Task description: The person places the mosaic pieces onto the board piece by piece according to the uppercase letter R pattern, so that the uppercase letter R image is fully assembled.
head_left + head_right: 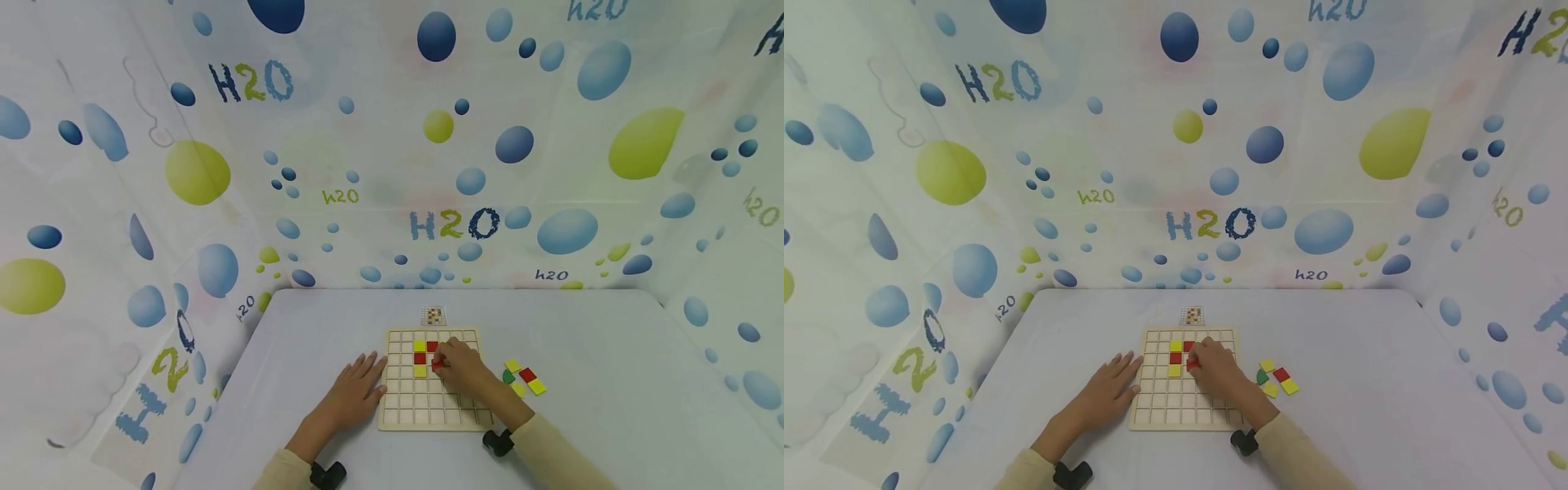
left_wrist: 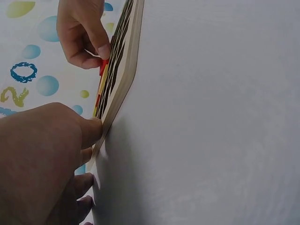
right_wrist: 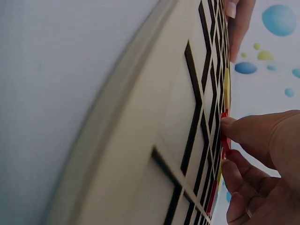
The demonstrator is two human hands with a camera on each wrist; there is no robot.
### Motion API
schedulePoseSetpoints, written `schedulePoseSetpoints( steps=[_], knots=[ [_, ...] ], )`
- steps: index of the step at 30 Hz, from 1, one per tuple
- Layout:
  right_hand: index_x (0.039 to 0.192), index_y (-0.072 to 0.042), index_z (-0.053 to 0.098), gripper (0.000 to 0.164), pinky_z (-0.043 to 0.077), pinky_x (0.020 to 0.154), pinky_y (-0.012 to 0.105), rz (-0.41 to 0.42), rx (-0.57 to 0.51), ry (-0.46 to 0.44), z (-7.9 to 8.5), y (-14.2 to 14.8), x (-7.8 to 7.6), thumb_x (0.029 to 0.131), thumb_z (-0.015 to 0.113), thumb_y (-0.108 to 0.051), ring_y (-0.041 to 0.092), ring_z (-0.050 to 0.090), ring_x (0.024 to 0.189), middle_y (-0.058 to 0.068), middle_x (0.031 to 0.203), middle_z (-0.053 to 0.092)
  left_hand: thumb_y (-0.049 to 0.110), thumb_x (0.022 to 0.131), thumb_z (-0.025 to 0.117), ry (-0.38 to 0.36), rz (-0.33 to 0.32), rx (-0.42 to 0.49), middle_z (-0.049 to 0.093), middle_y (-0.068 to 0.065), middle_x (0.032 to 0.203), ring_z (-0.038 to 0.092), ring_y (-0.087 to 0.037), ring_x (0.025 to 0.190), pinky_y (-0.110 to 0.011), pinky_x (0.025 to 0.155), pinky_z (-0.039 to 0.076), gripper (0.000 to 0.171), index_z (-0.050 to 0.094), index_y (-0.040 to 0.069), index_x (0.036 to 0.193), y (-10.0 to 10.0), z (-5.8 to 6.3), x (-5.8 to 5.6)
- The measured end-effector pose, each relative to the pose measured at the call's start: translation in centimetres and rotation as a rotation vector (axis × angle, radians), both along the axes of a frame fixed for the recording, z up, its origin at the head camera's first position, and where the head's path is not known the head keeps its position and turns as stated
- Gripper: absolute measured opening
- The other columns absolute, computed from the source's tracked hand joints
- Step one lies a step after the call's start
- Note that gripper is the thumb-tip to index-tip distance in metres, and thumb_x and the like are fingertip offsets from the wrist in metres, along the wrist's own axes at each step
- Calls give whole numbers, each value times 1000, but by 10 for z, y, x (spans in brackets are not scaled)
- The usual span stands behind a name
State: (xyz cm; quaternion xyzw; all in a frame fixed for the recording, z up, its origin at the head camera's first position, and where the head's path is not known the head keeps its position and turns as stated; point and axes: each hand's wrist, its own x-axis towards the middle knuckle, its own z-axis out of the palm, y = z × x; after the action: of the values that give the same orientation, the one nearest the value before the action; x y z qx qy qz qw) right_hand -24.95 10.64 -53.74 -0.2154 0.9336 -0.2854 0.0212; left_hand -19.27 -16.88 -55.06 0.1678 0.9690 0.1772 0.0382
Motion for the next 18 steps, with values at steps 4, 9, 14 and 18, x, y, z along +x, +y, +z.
schedulePoseSetpoints(
  steps=[4, 9, 14, 18],
  knots=[
    [97, -16, 69, 14, 50, 82, 39, 20, 0, -4, -1, -4, 1, 93, 81, -12, 17, 54, 92, -2, 96, 59, 40, 110, 51, 1, 0, -1, 31, -13, 172, 25, -40, 160, -63, 127, 23, 62, 37, 16, 166, 0, -1, 0],
    [100, -17, 69, 13, 52, 83, 37, 51, 11, -23, -2, -3, 2, 94, 81, -13, 15, 52, 92, -3, 97, 59, 41, 110, 51, -1, -6, -1, 31, -13, 173, 25, -40, 160, -64, 127, 23, 62, 36, 16, 166, 0, -1, 0],
    [103, -16, 71, 13, 55, 88, 39, 87, -2, -32, -1, 0, 4, 95, 80, -12, 14, 53, 96, -3, 101, 61, 41, 111, 50, 5, -11, -3, 31, -13, 173, 24, -40, 160, -64, 127, 23, 62, 36, 16, 166, -1, -2, -1],
    [104, -15, 71, 14, 55, 88, 38, 102, 1, -20, 0, 0, 4, 94, 80, -13, 14, 52, 96, -3, 102, 61, 42, 111, 50, 2, -8, -1, 30, -13, 173, 24, -40, 161, -64, 127, 23, 62, 36, 16, 166, -1, -3, -2]
  ],
)
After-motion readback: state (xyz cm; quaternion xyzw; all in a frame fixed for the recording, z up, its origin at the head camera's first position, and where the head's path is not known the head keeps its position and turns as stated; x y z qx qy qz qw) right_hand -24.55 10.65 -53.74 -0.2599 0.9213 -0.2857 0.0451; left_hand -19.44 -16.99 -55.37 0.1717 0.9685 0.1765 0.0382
